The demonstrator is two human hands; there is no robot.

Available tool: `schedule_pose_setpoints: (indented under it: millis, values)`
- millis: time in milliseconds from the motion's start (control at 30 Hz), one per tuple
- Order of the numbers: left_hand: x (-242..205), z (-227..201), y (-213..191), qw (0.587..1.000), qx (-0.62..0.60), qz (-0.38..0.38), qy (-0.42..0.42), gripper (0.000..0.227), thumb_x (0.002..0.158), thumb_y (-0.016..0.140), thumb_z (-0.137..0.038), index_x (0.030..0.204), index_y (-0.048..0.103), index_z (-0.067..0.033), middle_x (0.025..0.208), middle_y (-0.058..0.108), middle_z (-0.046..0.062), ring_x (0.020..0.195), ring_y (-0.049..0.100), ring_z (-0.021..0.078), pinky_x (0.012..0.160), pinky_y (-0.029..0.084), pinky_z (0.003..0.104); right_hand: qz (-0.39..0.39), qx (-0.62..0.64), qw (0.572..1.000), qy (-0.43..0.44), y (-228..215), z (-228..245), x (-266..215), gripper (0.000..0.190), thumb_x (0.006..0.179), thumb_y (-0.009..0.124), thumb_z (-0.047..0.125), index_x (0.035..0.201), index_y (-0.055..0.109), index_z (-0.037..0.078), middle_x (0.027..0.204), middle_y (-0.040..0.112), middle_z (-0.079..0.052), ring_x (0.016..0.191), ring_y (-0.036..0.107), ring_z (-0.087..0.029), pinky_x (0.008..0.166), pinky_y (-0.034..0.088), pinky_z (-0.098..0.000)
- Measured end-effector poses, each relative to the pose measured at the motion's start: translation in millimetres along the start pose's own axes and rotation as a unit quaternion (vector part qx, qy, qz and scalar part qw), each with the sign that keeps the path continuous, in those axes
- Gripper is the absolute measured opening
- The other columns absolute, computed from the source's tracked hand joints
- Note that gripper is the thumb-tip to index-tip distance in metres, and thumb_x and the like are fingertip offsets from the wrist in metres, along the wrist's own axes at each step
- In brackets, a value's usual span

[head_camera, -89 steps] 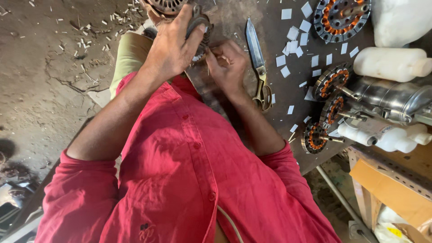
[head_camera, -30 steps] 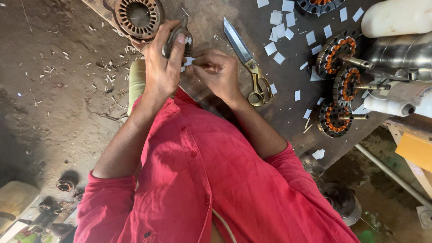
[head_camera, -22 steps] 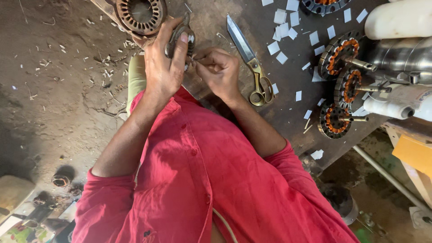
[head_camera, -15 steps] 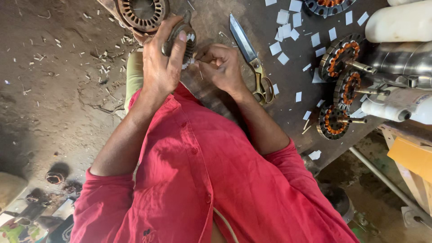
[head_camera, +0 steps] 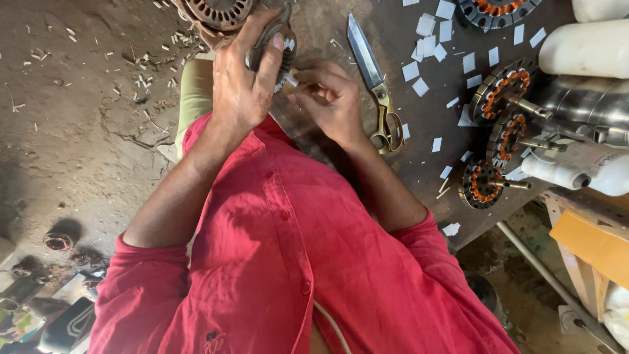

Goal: The person uses shears to trim small white plastic pieces and inserts them into slots on circular copper stator components. The person repeatedly picks up pieces, trims them, and places them into the stator slots.

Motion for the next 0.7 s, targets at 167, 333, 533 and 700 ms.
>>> schedule_pose_setpoints:
  millis: [167,333,533,700]
  values:
    - [3,1,-1,0.998,-0.044,0.026,-0.036,0.033,0.115,0.057,-0.022,0.139,0.060,-0.0002,0.123,0.073,0.023,0.114,0.073,0.0404,0.103,0.054,0.046,-0.006,-0.183,0.980,-0.075,1,3,0,0.016,0.085,0.077,-0.010,0.098,0.077,-0.002,0.105,0.074,-0.012,0.097,0.073,-0.018,0.082,0.062,-0.0272]
    - [7,2,-5,0.994,-0.057,0.049,-0.077,0.035,0.113,0.056,-0.024,0.138,0.061,0.0001,0.120,0.075,0.023,0.114,0.074,0.0387,0.102,0.056,0.045,0.004,-0.079,0.995,-0.056,5,-14,4,0.014,0.094,0.072,-0.009,0.107,0.070,-0.004,0.105,0.075,-0.014,0.096,0.077,-0.019,0.085,0.066,-0.0296]
    - [6,2,-3,0.995,-0.059,0.062,-0.059,0.036,0.114,0.056,-0.024,0.139,0.060,0.0014,0.121,0.074,0.024,0.115,0.074,0.0391,0.103,0.057,0.045,0.054,-0.038,0.998,-0.005,-5,-17,26,0.033,0.093,0.074,-0.006,0.113,0.049,0.003,0.094,0.069,-0.009,0.084,0.075,-0.013,0.073,0.064,-0.0254]
    - [8,-8,-3,0.995,-0.059,0.069,-0.038,0.037,0.115,0.055,-0.024,0.143,0.058,-0.0002,0.120,0.074,0.025,0.111,0.075,0.0380,0.100,0.058,0.045,0.094,-0.118,0.988,0.027,-18,8,47,0.046,0.080,0.091,0.003,0.105,0.052,0.002,0.084,0.069,-0.008,0.077,0.071,-0.012,0.066,0.056,-0.0240]
Point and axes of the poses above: each hand's wrist, its own x-axis towards the middle knuckle, its own y-axis out of the palm, z = x × y, the point moved 4 cm from there along x, towards the middle knuckle
